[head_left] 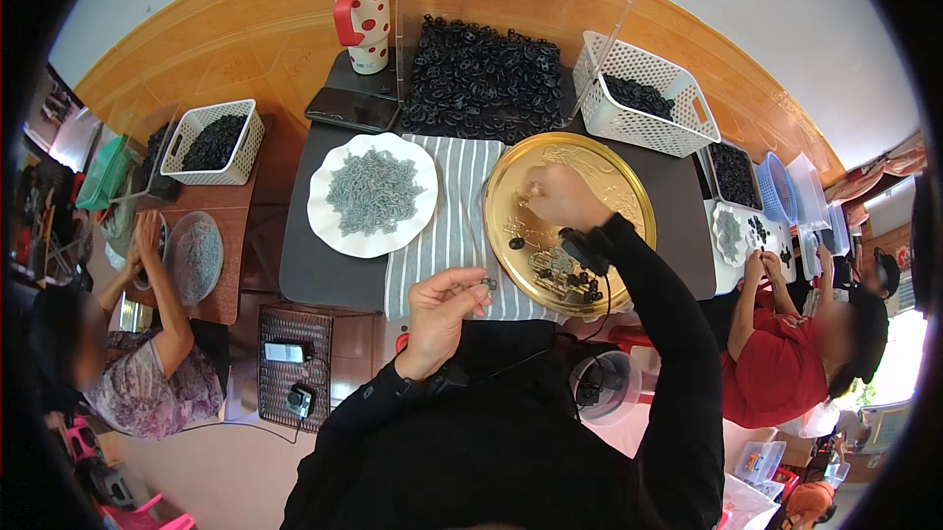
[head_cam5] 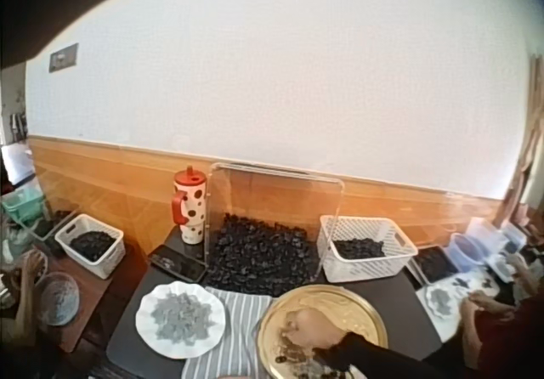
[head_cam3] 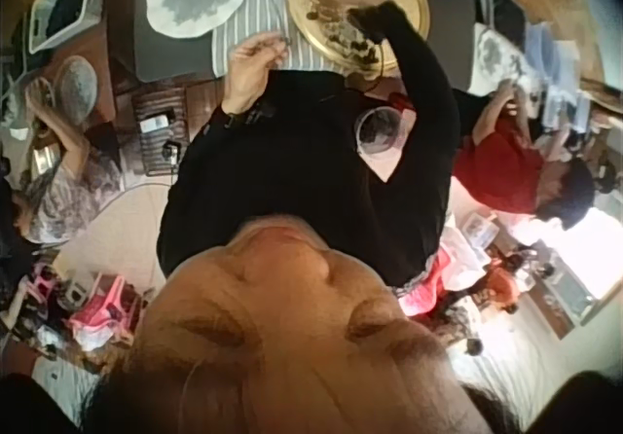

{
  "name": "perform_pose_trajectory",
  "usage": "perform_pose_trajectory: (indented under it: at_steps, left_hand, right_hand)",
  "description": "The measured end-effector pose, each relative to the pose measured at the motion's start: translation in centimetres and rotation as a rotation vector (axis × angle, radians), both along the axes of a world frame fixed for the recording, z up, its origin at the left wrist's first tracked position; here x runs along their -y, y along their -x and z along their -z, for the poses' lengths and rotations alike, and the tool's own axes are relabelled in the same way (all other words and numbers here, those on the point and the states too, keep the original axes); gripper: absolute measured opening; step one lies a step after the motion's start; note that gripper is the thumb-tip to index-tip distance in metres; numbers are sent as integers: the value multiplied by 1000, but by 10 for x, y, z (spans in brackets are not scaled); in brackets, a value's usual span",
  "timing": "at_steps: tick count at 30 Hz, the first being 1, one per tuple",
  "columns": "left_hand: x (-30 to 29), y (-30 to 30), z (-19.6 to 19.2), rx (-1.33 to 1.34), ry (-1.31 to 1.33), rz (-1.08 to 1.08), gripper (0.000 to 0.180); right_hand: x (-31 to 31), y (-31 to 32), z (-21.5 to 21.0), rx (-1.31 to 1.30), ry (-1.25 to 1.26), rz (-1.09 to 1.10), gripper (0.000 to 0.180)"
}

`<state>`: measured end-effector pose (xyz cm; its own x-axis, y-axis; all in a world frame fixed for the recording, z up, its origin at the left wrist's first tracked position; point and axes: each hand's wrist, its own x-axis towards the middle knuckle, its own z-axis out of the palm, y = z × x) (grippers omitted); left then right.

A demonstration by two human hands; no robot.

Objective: The person gathers black plastic components onto a tray and joins them with small grey pins by hand, repeating the process and setting the assembled units back onto the tray.

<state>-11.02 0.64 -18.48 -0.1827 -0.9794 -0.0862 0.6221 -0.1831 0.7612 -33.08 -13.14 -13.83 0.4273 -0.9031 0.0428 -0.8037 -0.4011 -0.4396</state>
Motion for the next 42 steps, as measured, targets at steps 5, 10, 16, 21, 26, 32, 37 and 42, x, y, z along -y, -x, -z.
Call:
perform_pose_trajectory:
  at_steps: [5,10,16,21,26,32,37,42]
  left_hand:
    - [-2,3,-1,58,93,7,19]
    - [-5,15,-3,81,124,67,20]
    - [-11,21,-11,137,163,95,20]
    - [-16,25,-11,143,150,82,21]
    - [-18,25,-9,142,136,86,22]
    - [-22,25,-10,122,146,67,22]
    - [-20,23,-9,137,155,106,24]
    - [-17,22,-9,147,149,90,26]
  right_hand:
    - [-78,-11,-29,662,-412,133,3]
    - [-131,-27,-16,767,-347,71,4]
    - [-145,-27,-1,864,-266,88,7]
    - [-148,-23,0,788,-195,43,5]
    - [-148,-24,-3,719,-95,-10,1]
    - [-149,-25,-1,661,-118,-52,6]
    - [-151,-25,-3,759,-373,22,11]
    - [-134,-9,-9,667,-263,140,14]
